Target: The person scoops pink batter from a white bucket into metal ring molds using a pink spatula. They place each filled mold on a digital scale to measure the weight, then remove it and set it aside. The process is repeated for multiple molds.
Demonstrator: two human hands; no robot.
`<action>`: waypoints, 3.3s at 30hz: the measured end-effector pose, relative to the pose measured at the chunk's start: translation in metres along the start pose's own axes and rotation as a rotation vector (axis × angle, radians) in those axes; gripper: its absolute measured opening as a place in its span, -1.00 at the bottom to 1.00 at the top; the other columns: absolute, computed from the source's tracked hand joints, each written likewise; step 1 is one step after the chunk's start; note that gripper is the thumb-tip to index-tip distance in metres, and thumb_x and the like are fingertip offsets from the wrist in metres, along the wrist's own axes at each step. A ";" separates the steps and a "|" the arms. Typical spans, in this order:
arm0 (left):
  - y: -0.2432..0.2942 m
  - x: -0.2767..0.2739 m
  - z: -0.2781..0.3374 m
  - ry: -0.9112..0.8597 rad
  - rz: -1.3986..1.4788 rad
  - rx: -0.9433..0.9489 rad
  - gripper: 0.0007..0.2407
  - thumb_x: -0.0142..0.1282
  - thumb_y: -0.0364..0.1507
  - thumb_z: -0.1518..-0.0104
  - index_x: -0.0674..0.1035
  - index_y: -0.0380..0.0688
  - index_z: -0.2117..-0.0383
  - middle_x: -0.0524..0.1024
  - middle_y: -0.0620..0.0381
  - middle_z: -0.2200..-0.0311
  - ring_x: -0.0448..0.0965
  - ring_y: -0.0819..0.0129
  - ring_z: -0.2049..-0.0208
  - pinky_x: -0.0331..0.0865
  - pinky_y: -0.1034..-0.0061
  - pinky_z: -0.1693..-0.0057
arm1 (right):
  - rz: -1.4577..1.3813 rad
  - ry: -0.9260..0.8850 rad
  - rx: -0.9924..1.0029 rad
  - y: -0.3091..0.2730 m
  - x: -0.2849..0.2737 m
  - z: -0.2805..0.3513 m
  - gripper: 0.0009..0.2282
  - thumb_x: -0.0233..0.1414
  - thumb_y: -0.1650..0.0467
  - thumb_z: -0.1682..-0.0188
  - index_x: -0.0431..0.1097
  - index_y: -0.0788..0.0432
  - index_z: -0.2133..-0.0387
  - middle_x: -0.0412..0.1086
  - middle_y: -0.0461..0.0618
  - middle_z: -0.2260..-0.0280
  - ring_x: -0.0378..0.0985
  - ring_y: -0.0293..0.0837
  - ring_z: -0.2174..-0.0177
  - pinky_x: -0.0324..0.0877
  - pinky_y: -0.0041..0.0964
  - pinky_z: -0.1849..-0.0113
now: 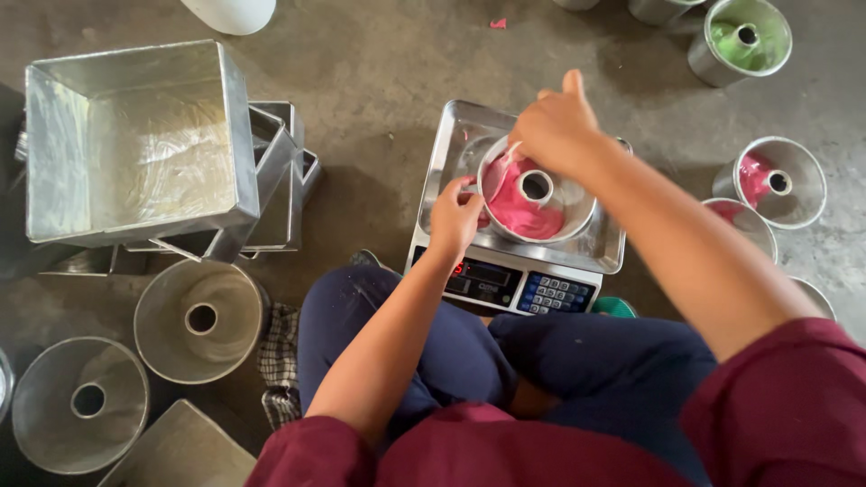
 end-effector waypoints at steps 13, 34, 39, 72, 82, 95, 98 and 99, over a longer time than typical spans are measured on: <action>-0.004 0.004 -0.051 -0.092 -0.227 -0.027 -0.72 0.08 -0.53 -0.16 0.53 -0.28 -0.01 0.62 -0.03 0.27 0.67 0.26 0.44 0.58 0.43 0.34 | 0.221 0.267 -0.353 -0.023 0.028 -0.015 -0.88 0.15 0.14 0.15 0.62 -0.25 0.49 0.51 -0.28 0.48 0.50 -0.19 0.24 0.23 -0.12 0.17; -0.002 -0.016 -0.043 0.010 -0.354 -0.015 -0.72 0.20 -0.53 -0.01 0.53 -0.36 0.14 0.61 -0.05 0.33 0.68 0.29 0.48 0.60 0.39 0.35 | 0.014 0.142 0.124 0.045 0.054 -0.049 -0.75 0.18 0.08 0.10 0.65 -0.09 0.49 0.59 -0.01 0.41 0.63 0.01 0.35 0.44 -0.11 0.36; -0.047 -0.007 0.007 -0.116 -0.030 -0.299 -0.75 0.23 -0.50 -0.02 0.43 -0.26 0.22 0.54 -0.03 0.37 0.64 0.26 0.44 0.60 0.30 0.27 | -0.238 0.132 0.280 0.091 0.054 -0.014 -0.78 0.19 0.06 0.14 0.65 -0.17 0.42 0.56 -0.01 0.41 0.59 0.04 0.33 0.38 -0.04 0.35; -0.035 0.000 -0.010 -0.357 -0.233 -0.327 -0.78 0.19 -0.49 -0.11 0.53 -0.46 0.21 0.65 -0.04 0.41 0.74 0.19 0.38 0.65 0.40 0.22 | -0.326 0.132 0.515 0.118 0.081 0.053 -0.74 0.14 0.10 -0.02 0.63 -0.04 0.45 0.56 -0.01 0.41 0.61 0.08 0.31 0.42 -0.01 0.42; 0.064 0.007 -0.090 -0.020 -1.073 0.238 -0.83 0.12 -0.32 -0.11 0.68 -0.11 0.37 0.70 -0.03 0.42 0.71 0.17 0.35 0.52 0.38 0.14 | -0.095 0.229 0.348 0.064 0.053 0.016 -0.82 0.15 0.14 0.06 0.65 -0.15 0.43 0.56 -0.10 0.34 0.56 0.00 0.20 0.47 -0.13 0.26; 0.077 0.048 -0.138 -0.108 -1.171 0.487 -0.84 0.21 -0.39 -0.02 0.72 -0.07 0.31 0.67 -0.02 0.33 0.65 0.10 0.26 0.48 0.33 0.10 | -0.086 0.375 0.201 0.066 0.049 0.009 -0.90 0.16 0.23 0.11 0.65 -0.17 0.46 0.55 -0.11 0.37 0.57 -0.01 0.20 0.45 -0.11 0.26; 0.048 0.015 -0.120 -0.126 -1.020 0.092 -0.85 0.13 -0.43 -0.10 0.67 -0.13 0.27 0.71 -0.05 0.41 0.73 0.28 0.41 0.55 0.41 0.16 | -0.219 0.205 0.446 0.100 0.085 0.012 -0.83 0.14 0.19 0.03 0.65 -0.10 0.42 0.55 0.00 0.37 0.60 0.07 0.27 0.46 -0.05 0.34; 0.037 0.007 -0.108 -0.169 -0.961 -0.002 -0.84 0.14 -0.41 -0.12 0.65 -0.19 0.25 0.71 -0.05 0.40 0.73 0.31 0.47 0.57 0.45 0.20 | -0.301 0.143 0.526 0.109 0.098 0.021 -0.81 0.13 0.17 0.01 0.65 -0.09 0.39 0.55 0.05 0.38 0.61 0.10 0.30 0.46 -0.02 0.38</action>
Point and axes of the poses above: each hand's wrist, its own z-axis away from the middle knuckle, its own x-axis out of the palm, y = z × x, the point moved 9 cm from there along -z, towards the middle knuckle
